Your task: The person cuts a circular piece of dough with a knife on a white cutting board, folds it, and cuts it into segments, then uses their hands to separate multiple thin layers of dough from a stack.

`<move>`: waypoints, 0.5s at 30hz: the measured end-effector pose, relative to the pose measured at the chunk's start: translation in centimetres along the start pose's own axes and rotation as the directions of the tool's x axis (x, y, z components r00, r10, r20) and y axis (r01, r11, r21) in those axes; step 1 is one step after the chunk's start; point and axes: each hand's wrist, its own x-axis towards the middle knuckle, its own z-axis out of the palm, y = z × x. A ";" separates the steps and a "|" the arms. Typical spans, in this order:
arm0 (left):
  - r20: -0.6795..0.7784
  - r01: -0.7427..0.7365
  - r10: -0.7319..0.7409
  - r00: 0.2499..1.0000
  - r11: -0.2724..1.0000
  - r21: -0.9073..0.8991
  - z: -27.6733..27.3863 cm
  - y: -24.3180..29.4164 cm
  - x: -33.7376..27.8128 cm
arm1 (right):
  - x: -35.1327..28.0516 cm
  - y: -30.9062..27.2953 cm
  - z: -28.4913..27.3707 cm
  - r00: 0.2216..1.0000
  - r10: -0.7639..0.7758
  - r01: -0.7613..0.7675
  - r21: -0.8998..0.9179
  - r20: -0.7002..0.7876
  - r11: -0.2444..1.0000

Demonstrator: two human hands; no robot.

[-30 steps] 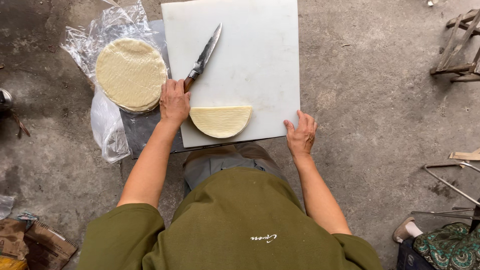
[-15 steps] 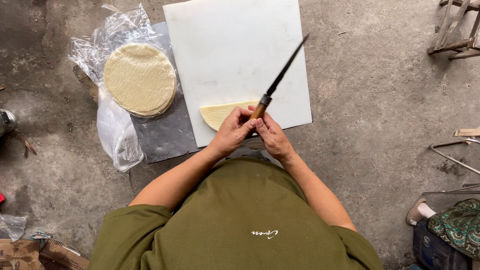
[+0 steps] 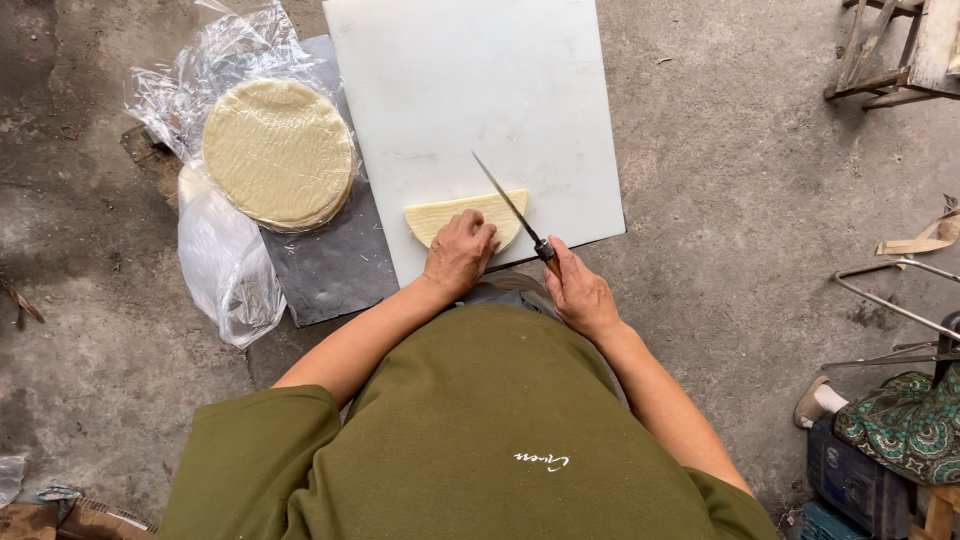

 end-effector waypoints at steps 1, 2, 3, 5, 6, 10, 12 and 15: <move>-0.006 0.007 -0.007 1.000 1.000 0.002 0.2 0.0 0.0 | -0.2 0.2 0.2 0.999 0.016 -0.015 -0.028 0.036 0.999; -0.012 0.013 -0.013 1.000 1.000 0.003 0.4 0.0 0.1 | -0.4 0.4 0.4 0.997 0.033 -0.029 -0.057 0.072 0.998; -0.014 0.022 -0.022 1.000 1.000 0.005 0.4 0.0 0.0 | -0.6 0.7 0.6 0.990 0.072 -0.063 -0.077 0.121 0.995; -0.002 0.039 -0.039 0.999 0.999 0.007 0.5 0.2 0.0 | -0.8 1.4 1.0 0.965 0.151 -0.128 -0.119 0.212 0.985; 0.004 0.047 -0.047 0.999 0.999 0.008 0.4 0.2 0.0 | -0.8 1.9 1.2 0.973 0.148 -0.132 -0.096 0.179 0.987; 0.002 0.037 -0.037 0.999 0.999 0.036 0.3 0.4 0.0 | -1.3 3.2 1.5 0.984 0.149 -0.144 -0.055 0.095 0.988; -0.022 0.031 -0.030 0.999 0.998 0.050 0.3 0.5 -0.3 | -1.6 3.6 1.5 0.987 0.146 -0.144 -0.039 0.067 0.989; -0.051 0.045 -0.043 0.998 0.998 0.042 0.6 0.6 -0.8 | -1.8 3.7 1.3 0.994 0.102 -0.101 -0.027 0.038 0.995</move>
